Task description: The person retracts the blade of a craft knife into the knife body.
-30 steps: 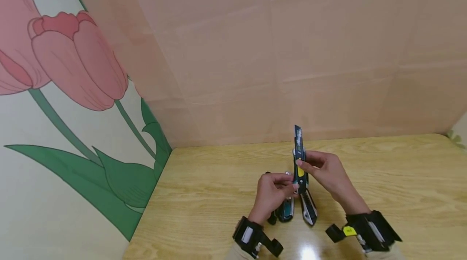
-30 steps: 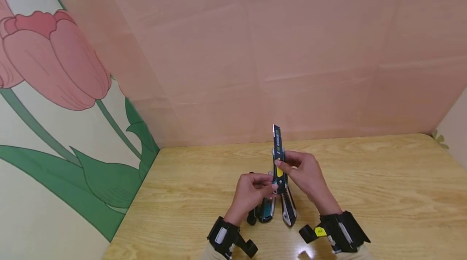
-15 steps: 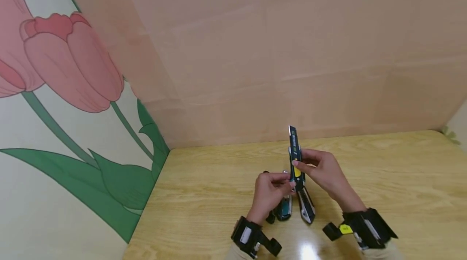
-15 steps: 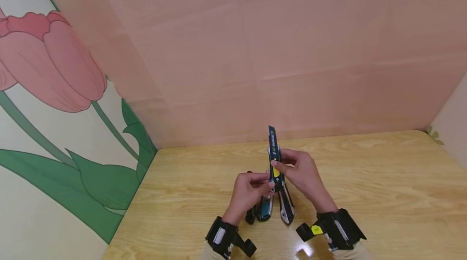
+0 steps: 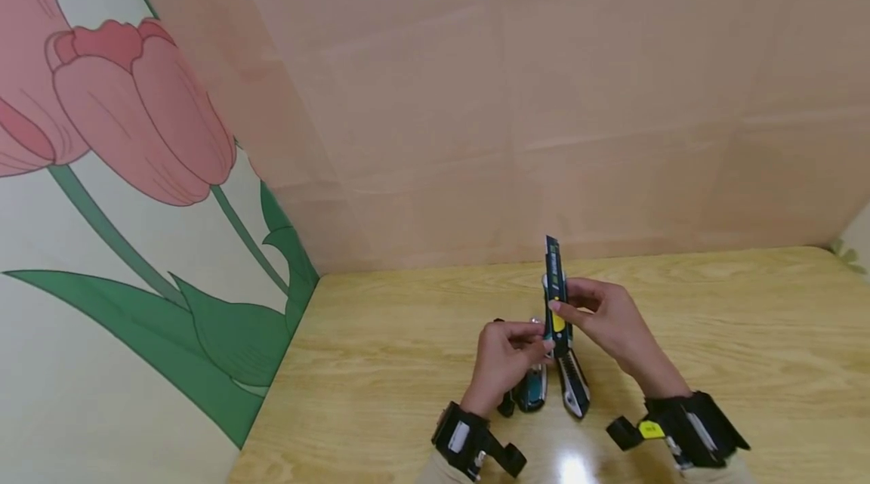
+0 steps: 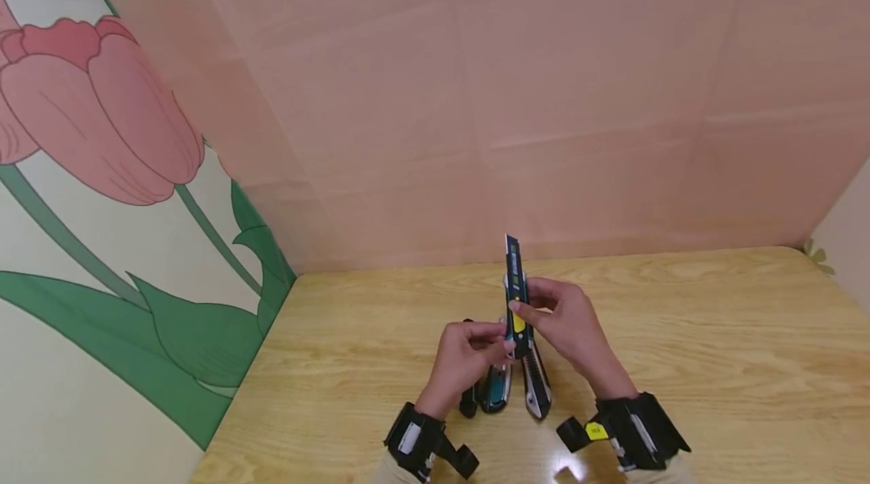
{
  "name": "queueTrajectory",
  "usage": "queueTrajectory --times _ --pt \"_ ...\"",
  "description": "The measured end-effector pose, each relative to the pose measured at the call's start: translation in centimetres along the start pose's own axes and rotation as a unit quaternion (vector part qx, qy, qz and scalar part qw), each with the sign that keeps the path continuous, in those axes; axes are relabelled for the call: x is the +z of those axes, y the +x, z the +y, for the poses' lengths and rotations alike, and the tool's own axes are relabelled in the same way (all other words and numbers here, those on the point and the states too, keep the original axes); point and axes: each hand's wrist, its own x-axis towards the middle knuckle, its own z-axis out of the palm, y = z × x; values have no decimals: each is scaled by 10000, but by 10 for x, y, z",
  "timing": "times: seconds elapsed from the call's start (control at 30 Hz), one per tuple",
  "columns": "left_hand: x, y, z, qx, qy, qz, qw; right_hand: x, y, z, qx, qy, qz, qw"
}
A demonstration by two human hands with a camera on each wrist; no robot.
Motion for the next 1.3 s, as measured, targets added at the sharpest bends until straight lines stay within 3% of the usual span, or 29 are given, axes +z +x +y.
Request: queueTrajectory --times 0.2,0.7,1.1,1.3 --pt "0 -1 0 -69 -22 25 10000 1 -2 0 9 23 2 10000" --pt "-3 0 3 205 72 -44 9998 0 0 -1 -208 112 -35 9997" --pt "-2 -1 1 219 -57 97 9997 0 1 2 -137 -27 -118 9998" --pt "0 0 0 240 -70 137 9996 1 3 4 108 -309 -145 9994"
